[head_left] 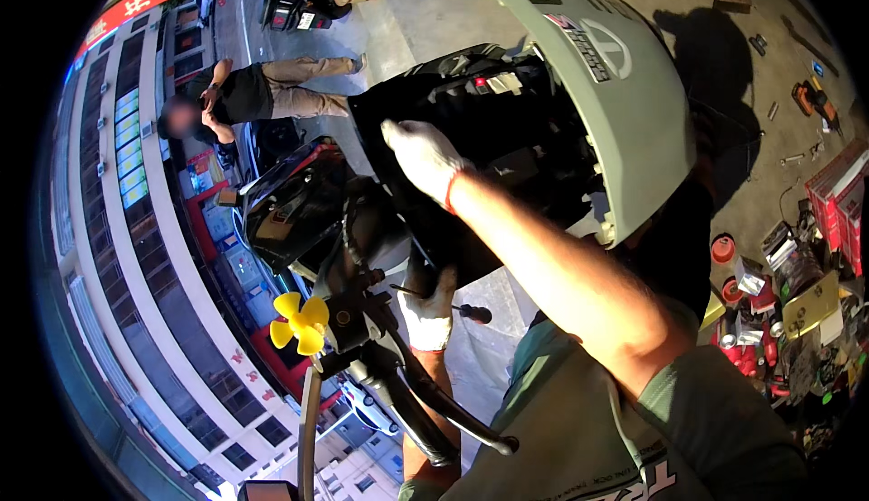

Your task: The person uses a screwdriver to remove screws from the front cowl and headlight assembly of a motorcycle, places the screws into a yellow tray, and uses a T-handle wrench to work on the front wheel and fork area.

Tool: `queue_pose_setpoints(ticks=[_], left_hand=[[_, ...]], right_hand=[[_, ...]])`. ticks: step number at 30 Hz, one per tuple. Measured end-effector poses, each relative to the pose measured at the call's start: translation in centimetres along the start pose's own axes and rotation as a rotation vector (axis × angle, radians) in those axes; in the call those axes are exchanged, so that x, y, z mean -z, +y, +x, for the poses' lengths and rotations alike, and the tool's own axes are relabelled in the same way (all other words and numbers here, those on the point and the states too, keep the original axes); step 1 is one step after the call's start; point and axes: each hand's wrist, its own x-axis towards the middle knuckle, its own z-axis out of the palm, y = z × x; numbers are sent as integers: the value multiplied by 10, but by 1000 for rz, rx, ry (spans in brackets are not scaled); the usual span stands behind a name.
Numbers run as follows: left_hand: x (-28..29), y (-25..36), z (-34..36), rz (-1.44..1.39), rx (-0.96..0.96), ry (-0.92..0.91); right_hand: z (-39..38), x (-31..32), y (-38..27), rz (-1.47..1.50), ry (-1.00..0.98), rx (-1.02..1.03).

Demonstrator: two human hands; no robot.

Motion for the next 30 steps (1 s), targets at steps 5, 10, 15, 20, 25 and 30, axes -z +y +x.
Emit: queue_pose_setpoints(ticks=[5,10,15,20,25,30], left_hand=[[-10,-13,9,-93,-74,-13],[-1,-1,11,-5,-17,-64],[-3,7,15,41,31,9],[-7,14,20,147,11,20],[-8,12,20,87,19,16],[-5,11,20,114,-1,25]], right_hand=[[-61,16,67,198,266,331],[-76,23,109,-249,-80,112],[-72,10,96,-30,-187,118],[-60,1,99,-68,-126,144],[-51,-6,113,58,-139,185],[-51,-4,116,213,-224,133]])
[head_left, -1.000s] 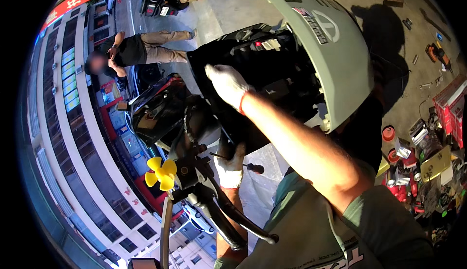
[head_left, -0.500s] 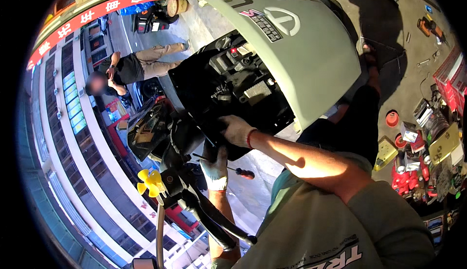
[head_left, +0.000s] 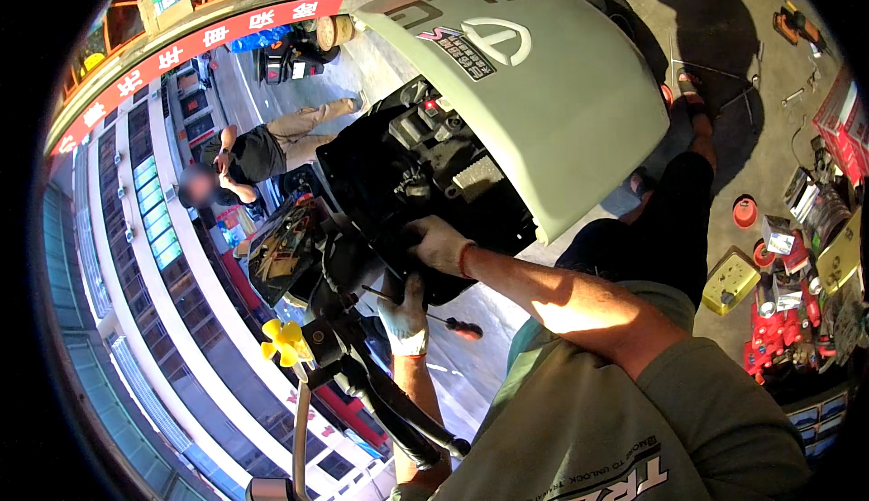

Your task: The person uses a screwdriver to remove screws from the front cowl and headlight assembly of a motorcycle, places the screws into a yellow tray, and uses a T-handle wrench to work on the front wheel and fork area.

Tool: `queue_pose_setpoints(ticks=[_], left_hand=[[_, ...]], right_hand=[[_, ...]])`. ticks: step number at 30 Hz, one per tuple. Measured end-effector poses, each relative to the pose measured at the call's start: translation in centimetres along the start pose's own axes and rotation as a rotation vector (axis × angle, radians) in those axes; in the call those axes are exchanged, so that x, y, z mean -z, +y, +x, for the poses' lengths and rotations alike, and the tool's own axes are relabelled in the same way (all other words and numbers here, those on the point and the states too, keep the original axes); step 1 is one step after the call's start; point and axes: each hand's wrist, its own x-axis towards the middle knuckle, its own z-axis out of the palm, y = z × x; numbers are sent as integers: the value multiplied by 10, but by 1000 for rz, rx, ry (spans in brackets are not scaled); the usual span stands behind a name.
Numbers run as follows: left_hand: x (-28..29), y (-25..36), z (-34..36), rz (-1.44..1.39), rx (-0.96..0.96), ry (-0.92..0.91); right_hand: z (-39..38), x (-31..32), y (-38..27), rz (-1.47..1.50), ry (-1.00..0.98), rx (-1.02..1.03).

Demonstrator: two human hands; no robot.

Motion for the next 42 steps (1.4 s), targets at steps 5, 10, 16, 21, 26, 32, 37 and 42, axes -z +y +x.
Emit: queue_pose_setpoints(ticks=[5,10,16,21,26,32,37,42], left_hand=[[4,-5,0,-100,29,-11],[7,0,0,-47,75,-9],[3,12,-4,-103,36,-18],[6,6,-5,-132,64,24],[4,10,-1,-153,7,-49],[3,12,-2,-77,19,12],[4,16,-3,-71,90,36],[7,8,-1,-34,23,16]], right_hand=[[-2,2,1,80,-18,49],[-7,6,-4,166,-18,4],[-1,5,-2,304,-20,-115],[-1,8,-3,211,-64,-88],[6,8,7,173,-97,-74],[5,9,5,44,-95,-8],[4,12,-4,26,-147,-10],[7,13,-14,-20,-184,-131]])
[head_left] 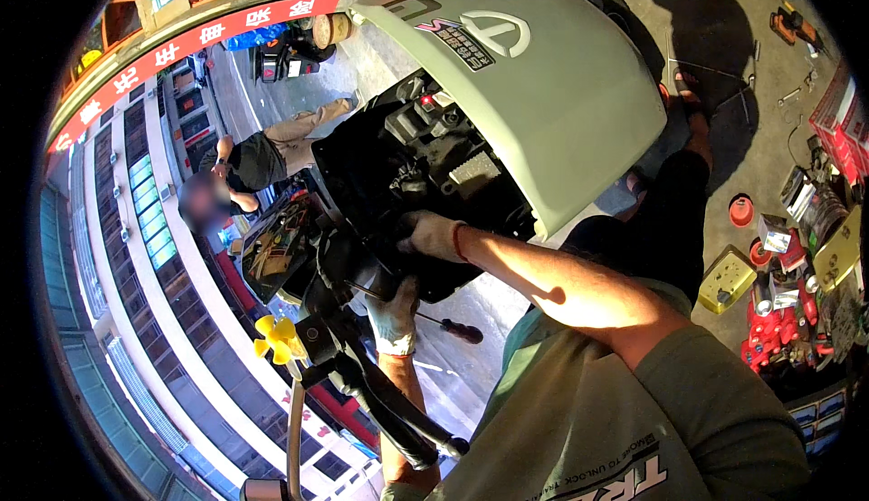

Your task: The person uses a screwdriver to remove screws from the front cowl and headlight assembly of a motorcycle, places the screws into a yellow tray, and uses a T-handle wrench to work on the front wheel and fork area.

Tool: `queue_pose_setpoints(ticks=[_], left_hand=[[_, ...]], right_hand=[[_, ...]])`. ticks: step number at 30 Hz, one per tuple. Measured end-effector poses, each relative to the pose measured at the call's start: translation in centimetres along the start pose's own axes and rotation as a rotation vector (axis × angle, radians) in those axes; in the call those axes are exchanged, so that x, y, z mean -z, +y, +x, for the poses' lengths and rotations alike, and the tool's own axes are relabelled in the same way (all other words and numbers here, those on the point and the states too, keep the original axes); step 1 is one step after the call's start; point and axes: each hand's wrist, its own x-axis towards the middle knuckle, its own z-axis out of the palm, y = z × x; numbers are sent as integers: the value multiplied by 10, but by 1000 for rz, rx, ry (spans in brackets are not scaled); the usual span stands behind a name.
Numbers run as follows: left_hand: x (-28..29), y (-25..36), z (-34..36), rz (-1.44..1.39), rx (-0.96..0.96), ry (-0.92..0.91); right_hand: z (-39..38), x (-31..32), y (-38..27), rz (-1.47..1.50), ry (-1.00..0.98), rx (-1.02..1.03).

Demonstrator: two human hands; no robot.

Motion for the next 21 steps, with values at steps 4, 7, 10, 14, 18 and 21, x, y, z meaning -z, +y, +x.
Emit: queue_pose_setpoints(ticks=[4,7,10,14,18,21], left_hand=[[-8,8,-1,-76,55,5],[-9,10,0,1,60,15],[-1,4,1,150,-7,-13],[-9,10,0,72,18,24],[-10,1,-2,-40,7,40],[-12,3,-1,-133,26,14]], right_hand=[[10,-4,6,-1,21,0],[13,-3,6,-15,16,2],[10,-3,7,-29,36,69],[6,-10,15,20,149,226],[-24,-15,-6,-200,262,247],[-28,-19,1,-232,336,355]])
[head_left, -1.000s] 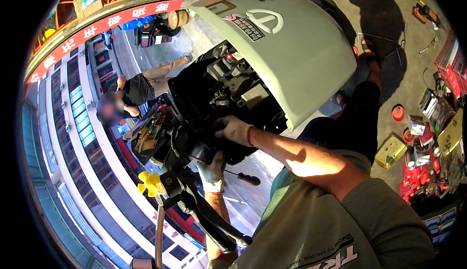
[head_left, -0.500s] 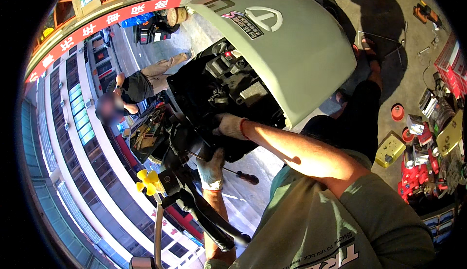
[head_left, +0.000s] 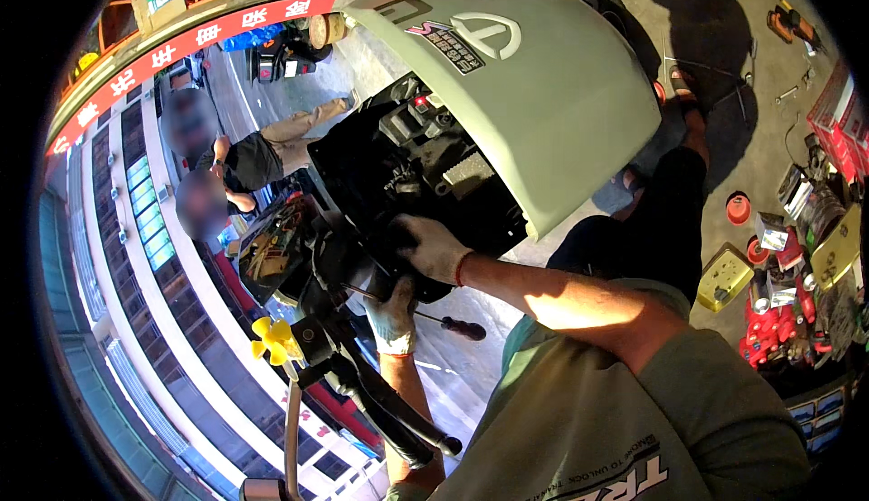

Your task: The person uses a screwdriver to remove screws from the front cowl and headlight assembly of a motorcycle, places the screws into a yellow tray, and uses a T-handle wrench to work on the front wheel and fork area.

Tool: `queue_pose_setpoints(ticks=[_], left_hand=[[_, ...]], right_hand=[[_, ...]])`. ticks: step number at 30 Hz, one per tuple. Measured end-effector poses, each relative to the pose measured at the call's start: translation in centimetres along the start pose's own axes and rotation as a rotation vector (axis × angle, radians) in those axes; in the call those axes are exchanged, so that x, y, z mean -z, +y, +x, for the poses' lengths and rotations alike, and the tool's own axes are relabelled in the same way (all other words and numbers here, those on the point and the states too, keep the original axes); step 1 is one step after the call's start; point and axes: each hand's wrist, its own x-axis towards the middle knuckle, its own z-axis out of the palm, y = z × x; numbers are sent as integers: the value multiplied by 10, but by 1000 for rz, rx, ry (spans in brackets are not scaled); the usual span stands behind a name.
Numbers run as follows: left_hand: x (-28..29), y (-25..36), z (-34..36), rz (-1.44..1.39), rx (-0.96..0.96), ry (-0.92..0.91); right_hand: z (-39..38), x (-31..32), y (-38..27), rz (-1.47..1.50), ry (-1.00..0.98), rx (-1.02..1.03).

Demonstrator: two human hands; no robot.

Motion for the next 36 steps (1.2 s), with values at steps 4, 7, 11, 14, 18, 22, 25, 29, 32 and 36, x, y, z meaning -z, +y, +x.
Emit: queue_pose_setpoints(ticks=[4,7,11,14,18,22,25,29,32,36], left_hand=[[1,5,3,39,38,-27],[5,0,1,94,1,-15],[13,-6,4,41,31,-86],[14,-10,5,249,-122,-81],[15,-20,8,38,-154,-69],[17,-30,13,-76,-102,-40],[17,-34,11,-62,-102,-12],[17,-36,17,-44,-69,-18],[8,-20,13,-72,-55,-2],[16,-12,11,-54,28,-40]], right_hand=[[4,-5,1,-4,10,-12],[8,1,-6,-32,-26,-50],[5,6,-18,308,31,-121],[7,16,-28,132,-67,-133],[7,14,-16,208,-96,-142],[7,21,-31,193,-171,-199],[7,28,-39,93,-211,-172],[12,27,-43,9,-156,-160],[15,27,-61,-26,-186,-227],[17,23,-55,-10,-183,-245]])
